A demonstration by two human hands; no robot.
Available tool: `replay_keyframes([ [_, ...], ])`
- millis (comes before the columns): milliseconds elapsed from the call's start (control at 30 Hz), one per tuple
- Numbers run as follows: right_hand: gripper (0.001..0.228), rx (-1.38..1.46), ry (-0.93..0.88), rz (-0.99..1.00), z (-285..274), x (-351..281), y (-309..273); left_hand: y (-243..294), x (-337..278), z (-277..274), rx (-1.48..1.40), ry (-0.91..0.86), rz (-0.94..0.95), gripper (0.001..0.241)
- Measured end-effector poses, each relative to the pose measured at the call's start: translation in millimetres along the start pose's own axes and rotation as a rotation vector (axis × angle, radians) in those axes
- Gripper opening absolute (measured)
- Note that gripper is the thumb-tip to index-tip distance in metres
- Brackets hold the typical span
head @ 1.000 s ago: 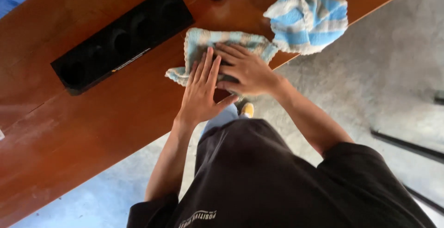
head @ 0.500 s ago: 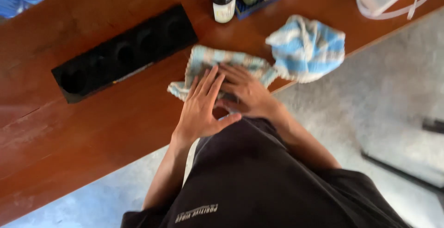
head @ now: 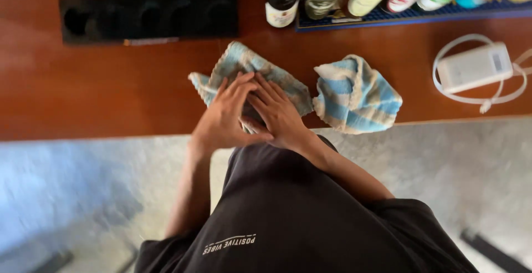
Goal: Cleaning the bar counter and organizing various beverage bottles and cans.
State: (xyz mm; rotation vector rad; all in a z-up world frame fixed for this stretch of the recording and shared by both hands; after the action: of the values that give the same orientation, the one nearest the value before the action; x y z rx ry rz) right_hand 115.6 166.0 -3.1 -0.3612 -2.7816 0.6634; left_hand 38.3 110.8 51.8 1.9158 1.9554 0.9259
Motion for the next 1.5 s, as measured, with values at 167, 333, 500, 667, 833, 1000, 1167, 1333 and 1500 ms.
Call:
replay_keyframes([
  [167, 0.058, 0.06, 0.054, -0.086, -11.0, -0.2, -0.2, -9.0, -32.7, -9.0, -0.07, 0.201, -0.087, 0.104],
  [333, 0.055, 0.177, -0.023, -0.135, -3.7, -1.4, 0.3, 8.6, -69.7, -7.4, -0.033, 0.442, -0.234, 0.088],
  [500, 0.055, 0.412, -0.173, 0.021, -11.2, 6.9, -2.8, 25.9, -84.0, -8.9, -0.091, 0.61, -0.241, 0.08],
  [667, 0.048, 0.551, -0.164, 0.075, -31.1, 19.9, -28.9, 33.9, -89.1, -14.9, -0.216, 0.599, -0.168, 0.078],
  [833, 0.061, 0.546, -0.071, 0.025, -32.8, 33.9, -73.1, 32.6, -108.1, -32.9, -0.258, 0.607, -0.097, 0.08],
  [1000, 0.068, 0.541, -0.044, -0.047, -8.6, 41.6, -128.3, 21.7, -147.5, -55.3, -0.305, 0.626, -0.1, 0.075],
  [1167, 0.067, 0.549, -0.1, -0.081, 27.4, 49.5, -182.3, 2.9, -203.5, -86.9, -0.288, 0.636, -0.147, 0.072],
  [1333, 0.067, 0.652, -0.192, -0.145, 65.2, 59.3, -245.4, -19.0, -284.7, -112.3, -0.26, 0.796, -0.208, 0.058],
  [1500, 0.064, 0.728, -0.314, -0.3, 120.4, 59.1, -304.5, -35.1, -386.7, -122.0, -0.14, 1.015, -0.368, 0.045],
])
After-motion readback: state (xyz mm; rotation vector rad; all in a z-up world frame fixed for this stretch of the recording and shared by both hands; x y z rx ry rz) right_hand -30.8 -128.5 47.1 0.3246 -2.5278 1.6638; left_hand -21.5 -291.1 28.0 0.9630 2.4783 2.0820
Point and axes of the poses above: each hand's wrist, its own x-axis towards the middle knuckle, its own z-axis out of the palm, y = z × x, the point moved 8 cm from there along x, towards the middle knuckle, and after that the axes turned 11 degrees about z, right-handed, at the moved point
